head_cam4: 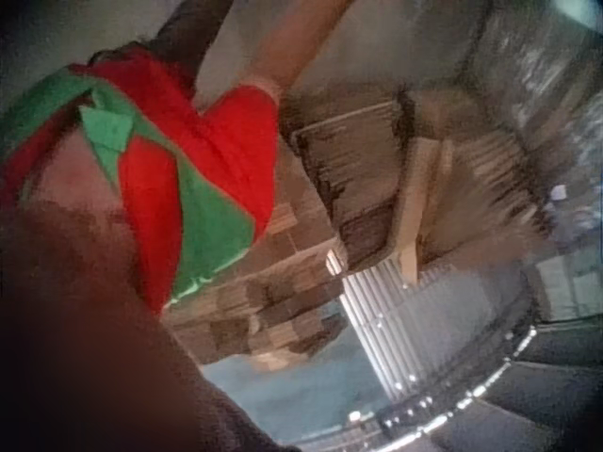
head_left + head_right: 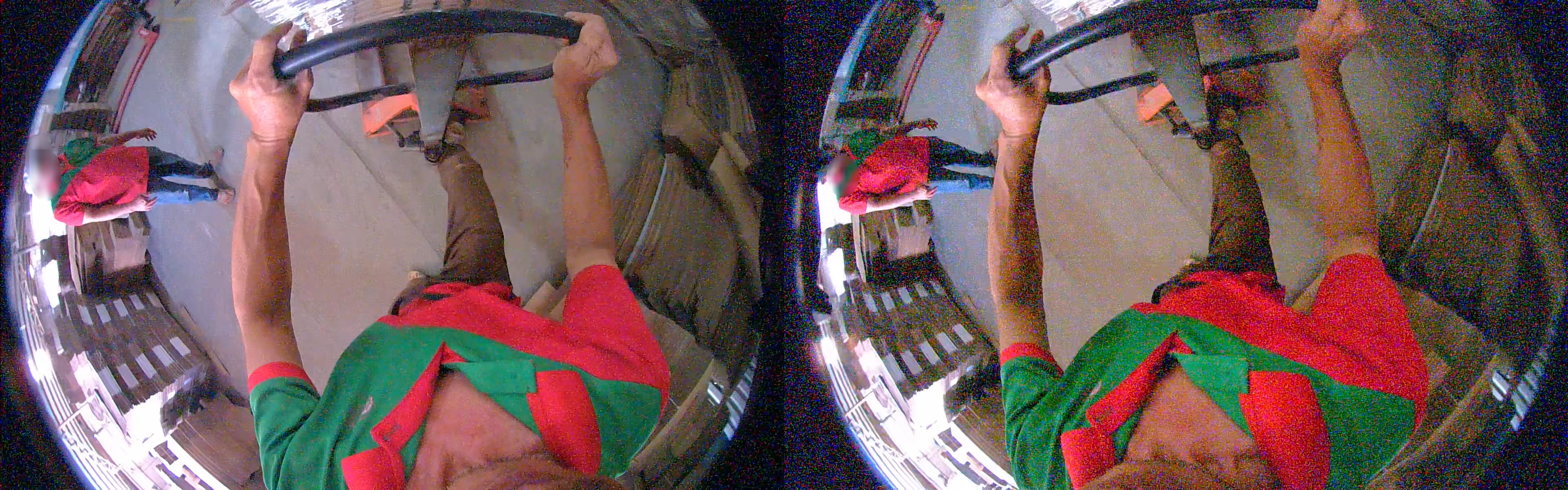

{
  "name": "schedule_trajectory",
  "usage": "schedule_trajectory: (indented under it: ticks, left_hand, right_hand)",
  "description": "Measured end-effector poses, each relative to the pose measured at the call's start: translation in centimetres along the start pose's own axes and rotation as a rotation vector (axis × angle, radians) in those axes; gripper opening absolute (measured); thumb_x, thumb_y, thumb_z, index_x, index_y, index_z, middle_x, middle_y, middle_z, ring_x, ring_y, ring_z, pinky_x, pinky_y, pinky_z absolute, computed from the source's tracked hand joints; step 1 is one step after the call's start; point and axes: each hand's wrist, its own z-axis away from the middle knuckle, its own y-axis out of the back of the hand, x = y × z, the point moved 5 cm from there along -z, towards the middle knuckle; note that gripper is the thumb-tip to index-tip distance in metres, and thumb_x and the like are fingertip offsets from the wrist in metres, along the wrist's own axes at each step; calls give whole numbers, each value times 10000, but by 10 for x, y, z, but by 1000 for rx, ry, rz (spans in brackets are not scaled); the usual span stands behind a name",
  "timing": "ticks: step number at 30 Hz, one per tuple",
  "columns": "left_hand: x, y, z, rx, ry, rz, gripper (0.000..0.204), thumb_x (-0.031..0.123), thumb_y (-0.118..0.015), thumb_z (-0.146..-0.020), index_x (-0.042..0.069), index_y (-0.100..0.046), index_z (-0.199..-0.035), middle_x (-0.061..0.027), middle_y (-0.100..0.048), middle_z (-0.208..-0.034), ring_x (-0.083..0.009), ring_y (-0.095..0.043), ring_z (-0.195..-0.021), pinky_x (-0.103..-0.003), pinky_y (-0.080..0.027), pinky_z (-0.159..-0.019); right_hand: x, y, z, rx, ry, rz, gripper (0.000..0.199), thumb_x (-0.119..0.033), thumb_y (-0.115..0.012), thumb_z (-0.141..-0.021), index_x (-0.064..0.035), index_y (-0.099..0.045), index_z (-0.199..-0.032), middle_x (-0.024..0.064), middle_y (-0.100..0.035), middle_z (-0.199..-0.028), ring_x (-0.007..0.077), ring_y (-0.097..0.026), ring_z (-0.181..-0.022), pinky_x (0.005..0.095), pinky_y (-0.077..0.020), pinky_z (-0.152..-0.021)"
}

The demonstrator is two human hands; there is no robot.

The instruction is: The person uses a manual pallet jack to pull a stack of flat cardboard boxes across a warehouse floor. The person positions the jack under the load, pulls it backward, and then lifts a single box from the top of the stack by hand.

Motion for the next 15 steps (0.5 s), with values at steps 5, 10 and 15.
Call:
schedule_trajectory:
  ticks: [5,10,15]
  left_hand:
    - [-20,-26,-30,-57,-13,-47,316,136,-783,-768,158,-709,-1075,-137,-695,-738,-299,-709,-676,-403,-555,-615]
    - [-45,-76,-52,-324,186,-54,448,117,-760,-761,84,-648,-1193,-193,-713,-941,-345,-707,-914,-439,-553,-799]
    - [-53,-100,-40,-298,89,-112,283,174,-722,-807,181,-713,-1090,-177,-730,-892,-389,-714,-816,-476,-573,-704]
  right_hand:
    - [3,-48,-20,-39,-27,-174,266,-223,-508,-959,-15,-620,-838,124,-638,-751,281,-610,-694,375,-484,-657]
    - [46,-92,-32,-251,-390,-396,350,-283,-478,-1032,-31,-517,-791,92,-522,-719,217,-511,-680,377,-418,-660]
    - [55,-97,-24,-299,-268,-307,320,-259,-502,-994,-6,-637,-850,128,-656,-786,303,-626,-749,402,-483,-690]
